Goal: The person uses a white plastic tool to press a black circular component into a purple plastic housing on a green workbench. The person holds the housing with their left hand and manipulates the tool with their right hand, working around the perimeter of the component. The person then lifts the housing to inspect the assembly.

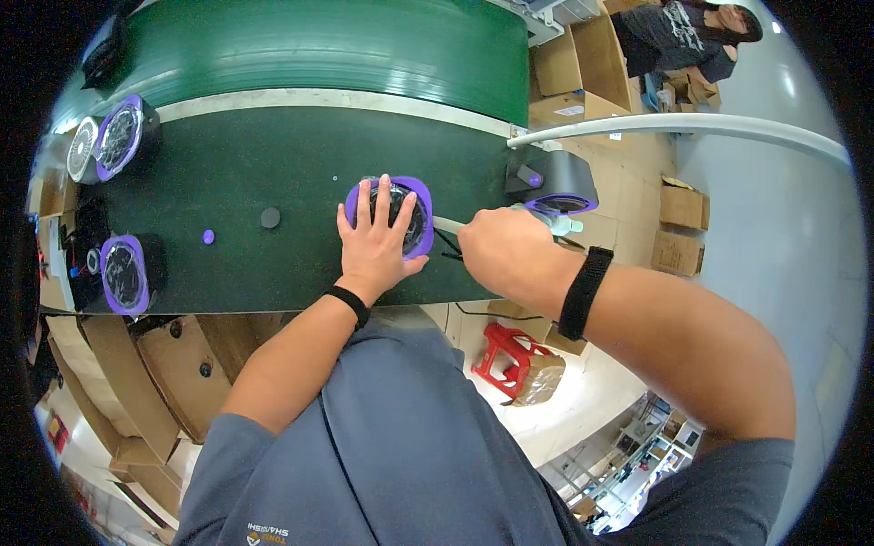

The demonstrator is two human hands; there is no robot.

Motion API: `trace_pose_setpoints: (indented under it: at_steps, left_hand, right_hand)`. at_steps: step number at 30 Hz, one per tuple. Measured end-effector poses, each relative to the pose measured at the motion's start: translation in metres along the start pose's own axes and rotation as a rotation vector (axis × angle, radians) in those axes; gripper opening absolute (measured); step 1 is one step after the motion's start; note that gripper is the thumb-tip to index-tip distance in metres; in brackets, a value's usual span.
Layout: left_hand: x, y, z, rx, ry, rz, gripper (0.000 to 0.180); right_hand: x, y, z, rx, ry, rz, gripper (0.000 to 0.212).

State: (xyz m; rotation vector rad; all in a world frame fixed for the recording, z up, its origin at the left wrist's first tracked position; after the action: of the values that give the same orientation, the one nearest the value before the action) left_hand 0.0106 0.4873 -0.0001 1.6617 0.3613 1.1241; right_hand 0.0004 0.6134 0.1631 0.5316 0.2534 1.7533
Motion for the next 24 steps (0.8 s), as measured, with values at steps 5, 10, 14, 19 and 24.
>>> trace_pose_setpoints:
  at_steps: [5, 10, 14, 19, 24]
  left_hand:
    - [0.004, 0.002, -0.002, -0.024, -0.019, -0.003, 0.114]
    - [0.001, 0.001, 0.0, -0.034, 0.008, -0.014, 0.114]
    - [0.003, -0.002, 0.0, -0.035, -0.018, -0.015, 0.113]
    - [0.004, 0.003, -0.002, -0.045, -0.012, -0.031, 0.112]
    - [0.001, 0.002, -0.001, -0.059, -0.021, -0.002, 0.111]
  right_hand:
    - [0.045, -0.006, -0.028, -0.032, -0.028, -0.098, 0.02]
    - [0.007, -0.003, 0.002, 0.038, 0.007, -0.054, 0.02]
    - [0.024, -0.038, -0.013, 0.092, -0.039, -0.17, 0.02]
    - [0.013, 0.001, -0.019, 0.05, 0.07, 0.061, 0.021]
    - [0.007, 0.011, 0.002, 0.167, 0.028, 0.052, 0.022]
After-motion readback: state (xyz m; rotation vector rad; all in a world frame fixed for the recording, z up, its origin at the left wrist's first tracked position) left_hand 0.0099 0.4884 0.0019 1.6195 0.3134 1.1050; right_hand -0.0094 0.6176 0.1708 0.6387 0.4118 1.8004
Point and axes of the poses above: each hand's wrist, its own z-axis away from the middle knuckle, its own y-axis out of the back of the hand, x = y × z, the point moved 6 cm from there along -z, towards the middle knuckle
